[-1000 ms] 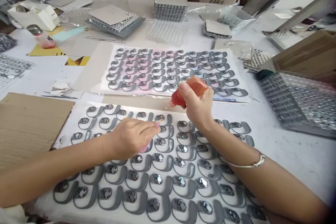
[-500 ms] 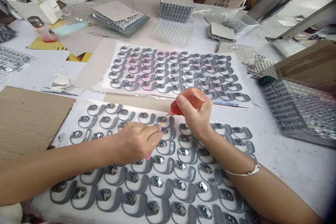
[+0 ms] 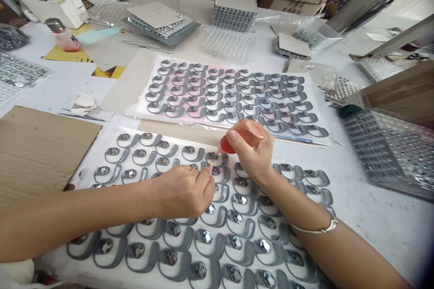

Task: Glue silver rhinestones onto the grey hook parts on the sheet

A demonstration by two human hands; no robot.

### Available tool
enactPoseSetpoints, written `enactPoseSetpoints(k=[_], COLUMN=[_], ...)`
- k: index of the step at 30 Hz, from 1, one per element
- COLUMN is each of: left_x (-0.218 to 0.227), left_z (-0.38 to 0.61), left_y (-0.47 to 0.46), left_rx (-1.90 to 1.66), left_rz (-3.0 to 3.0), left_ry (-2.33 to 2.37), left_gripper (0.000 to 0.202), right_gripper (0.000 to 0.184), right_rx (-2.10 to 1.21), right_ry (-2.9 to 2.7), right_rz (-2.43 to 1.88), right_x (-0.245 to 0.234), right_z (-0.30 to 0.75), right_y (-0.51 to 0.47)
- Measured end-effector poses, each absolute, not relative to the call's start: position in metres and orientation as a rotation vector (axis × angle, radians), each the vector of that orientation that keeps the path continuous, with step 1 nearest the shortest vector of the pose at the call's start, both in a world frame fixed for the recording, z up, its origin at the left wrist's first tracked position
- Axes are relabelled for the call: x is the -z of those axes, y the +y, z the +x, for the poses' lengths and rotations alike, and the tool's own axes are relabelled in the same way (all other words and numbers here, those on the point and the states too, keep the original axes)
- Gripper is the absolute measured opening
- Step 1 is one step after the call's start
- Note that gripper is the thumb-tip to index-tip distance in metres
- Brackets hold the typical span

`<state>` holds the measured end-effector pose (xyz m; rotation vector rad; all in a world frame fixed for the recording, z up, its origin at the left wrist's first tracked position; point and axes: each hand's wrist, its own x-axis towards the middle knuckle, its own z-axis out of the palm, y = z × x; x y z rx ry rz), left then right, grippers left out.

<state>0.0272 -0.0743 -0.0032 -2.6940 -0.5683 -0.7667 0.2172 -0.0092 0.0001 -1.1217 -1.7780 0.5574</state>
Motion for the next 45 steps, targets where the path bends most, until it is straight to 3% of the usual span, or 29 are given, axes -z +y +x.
enactPoseSetpoints(k=[45], left_x=[0.003], left_z=[0.028], left_y=[-0.075], left_rx=[0.698], left_rz=[-2.676], left_ry=[-0.603], left_gripper=[0.011], right_gripper=[0.029], right_rx=[-0.480], right_ry=[-1.689], right_rz=[-1.009], right_x=[0.011], right_z=[0.221], right_y=[-0.008])
